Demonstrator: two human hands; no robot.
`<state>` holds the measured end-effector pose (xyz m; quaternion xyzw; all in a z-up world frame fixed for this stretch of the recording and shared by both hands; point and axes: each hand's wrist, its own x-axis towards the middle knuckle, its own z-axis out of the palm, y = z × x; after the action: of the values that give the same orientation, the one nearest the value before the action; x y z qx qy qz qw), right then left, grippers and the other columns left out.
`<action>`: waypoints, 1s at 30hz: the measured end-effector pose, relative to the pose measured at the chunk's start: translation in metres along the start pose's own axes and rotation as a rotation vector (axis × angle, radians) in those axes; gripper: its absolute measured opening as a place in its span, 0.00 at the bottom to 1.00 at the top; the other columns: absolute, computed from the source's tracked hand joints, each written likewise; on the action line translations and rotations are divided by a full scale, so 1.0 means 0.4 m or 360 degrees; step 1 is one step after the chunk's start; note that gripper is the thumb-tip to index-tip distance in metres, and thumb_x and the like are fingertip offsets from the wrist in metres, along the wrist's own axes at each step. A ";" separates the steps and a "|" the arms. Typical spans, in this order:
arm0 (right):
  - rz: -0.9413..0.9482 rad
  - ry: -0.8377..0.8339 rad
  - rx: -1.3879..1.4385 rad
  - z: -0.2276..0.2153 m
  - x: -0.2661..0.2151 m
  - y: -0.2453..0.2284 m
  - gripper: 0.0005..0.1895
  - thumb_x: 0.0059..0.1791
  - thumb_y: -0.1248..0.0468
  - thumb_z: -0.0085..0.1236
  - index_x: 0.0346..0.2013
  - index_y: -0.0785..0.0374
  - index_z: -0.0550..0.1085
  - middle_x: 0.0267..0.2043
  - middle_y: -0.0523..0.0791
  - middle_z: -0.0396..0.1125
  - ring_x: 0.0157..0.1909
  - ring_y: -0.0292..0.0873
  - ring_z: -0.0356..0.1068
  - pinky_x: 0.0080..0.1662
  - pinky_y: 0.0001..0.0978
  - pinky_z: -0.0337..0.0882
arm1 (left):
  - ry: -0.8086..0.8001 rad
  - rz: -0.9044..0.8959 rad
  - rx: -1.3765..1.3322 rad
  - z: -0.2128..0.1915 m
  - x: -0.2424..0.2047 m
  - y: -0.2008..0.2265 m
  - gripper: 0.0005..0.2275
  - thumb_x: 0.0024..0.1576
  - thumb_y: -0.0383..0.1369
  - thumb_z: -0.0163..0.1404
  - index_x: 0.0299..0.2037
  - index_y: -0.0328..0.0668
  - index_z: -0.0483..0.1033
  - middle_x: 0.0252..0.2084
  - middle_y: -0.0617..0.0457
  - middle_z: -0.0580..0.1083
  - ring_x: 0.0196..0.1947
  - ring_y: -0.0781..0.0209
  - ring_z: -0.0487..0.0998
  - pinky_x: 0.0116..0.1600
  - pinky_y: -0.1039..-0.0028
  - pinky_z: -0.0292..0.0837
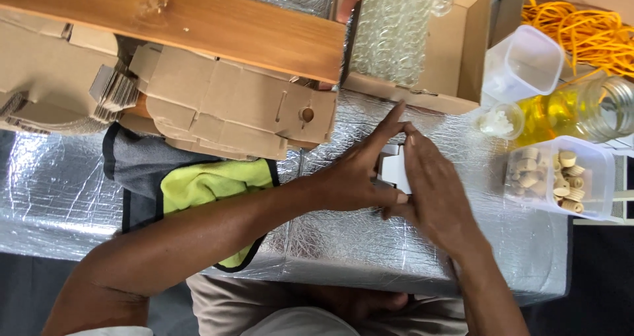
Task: The person wipes a small glass bottle with a cloth, then threads a yellow cord through a wooden stopper and attaches it to the bottle. They fold a small cardboard box, place the bottle inside, and close the box before setting it aside.
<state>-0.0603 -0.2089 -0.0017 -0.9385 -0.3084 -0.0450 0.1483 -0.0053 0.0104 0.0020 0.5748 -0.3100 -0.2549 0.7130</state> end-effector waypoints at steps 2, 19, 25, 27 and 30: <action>-0.0011 0.0061 -0.0044 0.020 0.001 -0.012 0.69 0.43 0.48 0.72 0.79 0.63 0.31 0.81 0.63 0.38 0.80 0.67 0.45 0.72 0.56 0.55 | -0.0032 -0.0088 -0.0205 0.007 -0.006 0.016 0.51 0.52 0.20 0.55 0.74 0.56 0.23 0.80 0.40 0.36 0.25 0.53 0.80 0.24 0.71 0.81; 0.0447 0.0387 -0.0055 0.027 0.079 -0.073 0.44 0.53 0.53 0.46 0.78 0.70 0.45 0.52 0.62 0.59 0.45 0.64 0.68 0.32 0.54 0.75 | 0.0349 0.0071 0.0060 0.042 0.011 -0.065 0.34 0.58 0.39 0.57 0.72 0.33 0.57 0.57 0.35 0.72 0.62 0.47 0.73 0.63 0.52 0.68; 0.0136 0.0541 0.0115 0.021 0.116 -0.018 0.39 0.52 0.61 0.38 0.78 0.65 0.48 0.54 0.58 0.59 0.49 0.61 0.67 0.40 0.49 0.74 | 0.0395 0.0097 -0.0041 0.028 0.010 0.014 0.37 0.60 0.39 0.56 0.75 0.30 0.49 0.62 0.30 0.67 0.66 0.44 0.66 0.67 0.50 0.64; 0.0155 0.0440 0.0317 -0.021 0.125 -0.023 0.46 0.45 0.62 0.48 0.78 0.66 0.48 0.58 0.63 0.58 0.55 0.67 0.65 0.47 0.56 0.71 | 0.0423 0.0062 0.0075 0.017 0.011 0.040 0.37 0.60 0.37 0.55 0.74 0.27 0.49 0.61 0.26 0.67 0.64 0.39 0.68 0.65 0.49 0.65; 0.0144 0.0355 0.0549 -0.049 0.109 0.000 0.51 0.39 0.61 0.59 0.76 0.65 0.53 0.64 0.67 0.57 0.64 0.73 0.60 0.58 0.63 0.64 | 0.0442 0.0001 0.0099 0.003 0.015 0.046 0.37 0.58 0.35 0.57 0.73 0.25 0.50 0.57 0.26 0.68 0.60 0.39 0.72 0.61 0.51 0.70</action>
<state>-0.0248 -0.1903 0.0247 -0.9013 -0.2509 -0.0883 0.3418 -0.0020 0.0094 0.0210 0.6263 -0.2161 -0.1630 0.7310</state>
